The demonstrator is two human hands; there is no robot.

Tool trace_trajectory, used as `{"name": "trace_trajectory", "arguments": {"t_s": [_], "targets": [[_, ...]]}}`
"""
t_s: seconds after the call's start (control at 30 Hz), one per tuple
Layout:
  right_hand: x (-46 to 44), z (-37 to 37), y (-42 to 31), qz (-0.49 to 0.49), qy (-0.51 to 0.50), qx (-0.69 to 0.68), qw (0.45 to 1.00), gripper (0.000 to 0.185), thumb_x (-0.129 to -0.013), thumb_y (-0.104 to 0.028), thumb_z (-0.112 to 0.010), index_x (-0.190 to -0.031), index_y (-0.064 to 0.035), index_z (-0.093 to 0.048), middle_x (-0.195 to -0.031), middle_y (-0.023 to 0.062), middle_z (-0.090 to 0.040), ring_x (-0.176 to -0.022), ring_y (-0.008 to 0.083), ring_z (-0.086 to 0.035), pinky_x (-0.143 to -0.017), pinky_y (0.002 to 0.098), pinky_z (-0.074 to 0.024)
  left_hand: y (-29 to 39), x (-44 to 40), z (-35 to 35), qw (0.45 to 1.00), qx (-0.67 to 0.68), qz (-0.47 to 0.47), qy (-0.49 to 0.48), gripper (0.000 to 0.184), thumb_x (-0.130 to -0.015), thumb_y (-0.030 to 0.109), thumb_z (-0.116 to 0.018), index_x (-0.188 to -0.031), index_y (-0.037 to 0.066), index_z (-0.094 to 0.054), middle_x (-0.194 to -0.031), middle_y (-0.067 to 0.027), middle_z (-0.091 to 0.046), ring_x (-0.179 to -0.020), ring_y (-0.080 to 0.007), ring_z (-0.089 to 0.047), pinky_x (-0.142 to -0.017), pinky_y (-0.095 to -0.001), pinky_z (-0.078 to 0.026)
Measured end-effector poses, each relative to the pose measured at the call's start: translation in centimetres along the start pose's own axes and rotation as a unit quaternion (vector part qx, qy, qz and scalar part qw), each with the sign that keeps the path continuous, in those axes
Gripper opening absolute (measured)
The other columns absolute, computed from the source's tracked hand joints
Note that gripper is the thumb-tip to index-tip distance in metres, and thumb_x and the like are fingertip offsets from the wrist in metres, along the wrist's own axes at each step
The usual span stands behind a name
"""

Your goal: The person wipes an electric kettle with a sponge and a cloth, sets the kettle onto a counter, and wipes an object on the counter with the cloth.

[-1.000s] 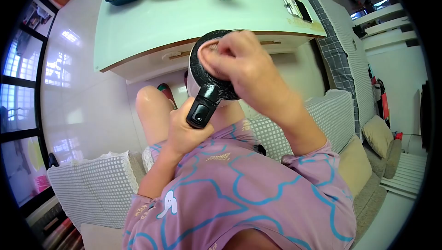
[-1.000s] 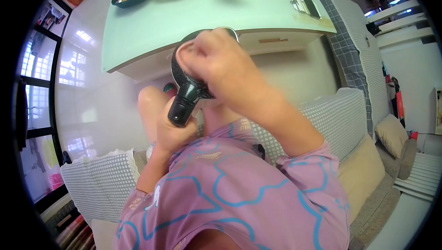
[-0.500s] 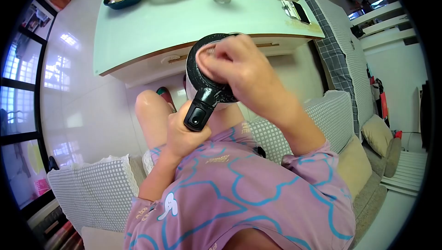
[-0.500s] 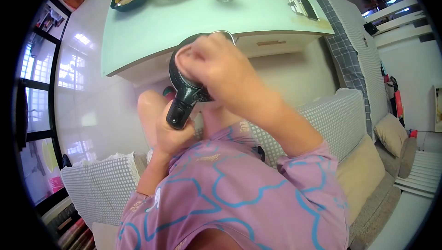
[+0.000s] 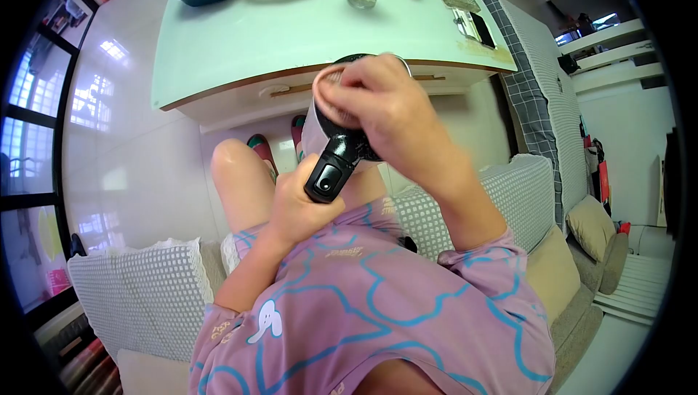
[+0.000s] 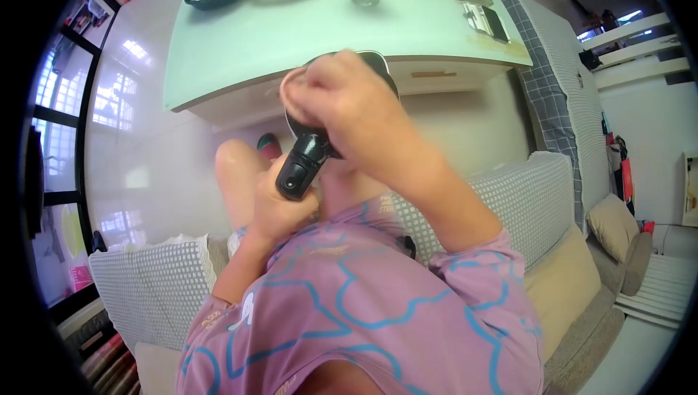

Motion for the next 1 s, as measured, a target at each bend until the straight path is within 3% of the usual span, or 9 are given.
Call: {"name": "trace_trajectory", "arguments": {"t_s": [0.3,0.43,0.5,0.53,0.6,0.63,0.73,0.83,1.0], "targets": [[2.6,2.8,0.9,-0.066,0.008,0.081,0.995,0.025,-0.076,0.000,-0.071,-0.101,-0.0038,-0.072,-0.091,0.0074,-0.062,-0.087,0.0264,-0.058,-0.075,0.0331,-0.0483,-0.6,-0.1,0.6,0.999,0.000,-0.037,0.023,0.039,-0.067,0.003,-0.069,-0.106,0.001,-0.064,-0.066,-0.0008,-0.056,-0.058,-0.0082,-0.053,-0.057,-0.0276,-0.045],[0.6,3.1,1.8,-0.059,0.013,0.027,0.998,0.026,-0.079,0.002,-0.069,-0.104,-0.0033,-0.072,-0.095,0.0078,-0.061,-0.087,0.0234,-0.059,-0.076,0.0307,-0.0492,3.2,-0.4,2.5,0.954,0.223,0.075,0.184,0.019,-0.067,0.003,-0.067,-0.083,-0.002,-0.060,-0.063,-0.0018,-0.055,-0.053,-0.0094,-0.051,-0.048,-0.0261,-0.042],[0.0,3.9,2.6,-0.179,0.119,-0.094,0.972,0.025,-0.085,0.004,-0.066,-0.108,-0.0032,-0.072,-0.099,0.0071,-0.060,-0.087,0.0186,-0.060,-0.078,0.0263,-0.0490,0.4,-0.6,5.0,0.973,0.142,-0.059,0.174,0.026,-0.067,0.000,-0.059,-0.093,-0.006,-0.061,-0.061,-0.0047,-0.055,-0.048,-0.0102,-0.050,-0.044,-0.0254,-0.041],[-0.5,4.3,4.0,-0.136,0.146,-0.029,0.979,0.024,-0.092,0.002,-0.060,-0.112,-0.0040,-0.072,-0.103,0.0059,-0.060,-0.090,0.0142,-0.061,-0.081,0.0232,-0.0482,0.6,-0.9,6.1,0.970,0.131,-0.096,0.183,0.032,-0.067,-0.001,-0.056,-0.098,-0.009,-0.062,-0.060,-0.0058,-0.056,-0.045,-0.0106,-0.050,-0.043,-0.0252,-0.040],[-1.7,3.5,6.4,-0.242,0.155,-0.142,0.947,0.023,-0.093,-0.001,-0.059,-0.114,-0.0037,-0.071,-0.105,0.0061,-0.061,-0.092,0.0142,-0.061,-0.082,0.0239,-0.0482,2.5,-1.1,7.4,0.924,0.275,-0.049,0.263,0.043,-0.068,-0.003,-0.052,-0.109,-0.012,-0.061,-0.062,-0.0064,-0.058,-0.045,-0.0104,-0.050,-0.042,-0.0249,-0.041],[-2.1,2.8,7.7,-0.344,0.162,-0.248,0.891,0.023,-0.095,-0.004,-0.059,-0.115,-0.0035,-0.071,-0.106,0.0062,-0.062,-0.095,0.0142,-0.061,-0.084,0.0246,-0.0482,2.2,-1.6,8.5,0.925,0.228,-0.065,0.299,0.039,-0.071,-0.004,-0.054,-0.108,-0.012,-0.062,-0.062,-0.0059,-0.057,-0.046,-0.0106,-0.050,-0.042,-0.0246,-0.041],[-1.5,-3.3,14.7,-0.361,0.104,-0.286,0.882,0.024,-0.095,-0.008,-0.059,-0.116,-0.0030,-0.071,-0.107,0.0064,-0.063,-0.098,0.0141,-0.061,-0.085,0.0266,-0.0486,1.9,-4.5,11.6,0.899,0.148,-0.092,0.401,0.018,-0.074,-0.005,-0.057,-0.092,-0.007,-0.061,-0.062,-0.0055,-0.056,-0.046,-0.0112,-0.050,-0.043,-0.0248,-0.041],[-2.4,-8.6,18.1,-0.298,0.067,-0.154,0.940,0.028,-0.092,-0.004,-0.059,-0.117,-0.0028,-0.069,-0.106,0.0084,-0.068,-0.093,0.0200,-0.063,-0.085,0.0297,-0.0495,1.5,-8.0,14.9,0.860,0.130,-0.144,0.473,0.003,-0.074,-0.003,-0.058,-0.074,-0.002,-0.055,-0.058,-0.0051,-0.054,-0.045,-0.0122,-0.048,-0.045,-0.0259,-0.040],[-6.5,-13.5,21.1,-0.204,-0.045,0.063,0.976,0.031,-0.091,-0.013,-0.063,-0.121,-0.0063,-0.068,-0.121,0.0149,-0.063,-0.107,0.0327,-0.060,-0.095,0.0372,-0.0473,-1.2,-11.5,18.6,0.775,0.148,-0.175,0.589,0.004,-0.073,-0.004,-0.057,-0.072,-0.002,-0.054,-0.056,-0.0055,-0.052,-0.044,-0.0123,-0.047,-0.045,-0.0258,-0.039]]}}
Point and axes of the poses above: each hand's wrist, its own x-axis away from the middle knuckle, its own z-axis out of the back of the hand, y = z × x, the point moved 2 cm from there along -x, towards the middle knuckle
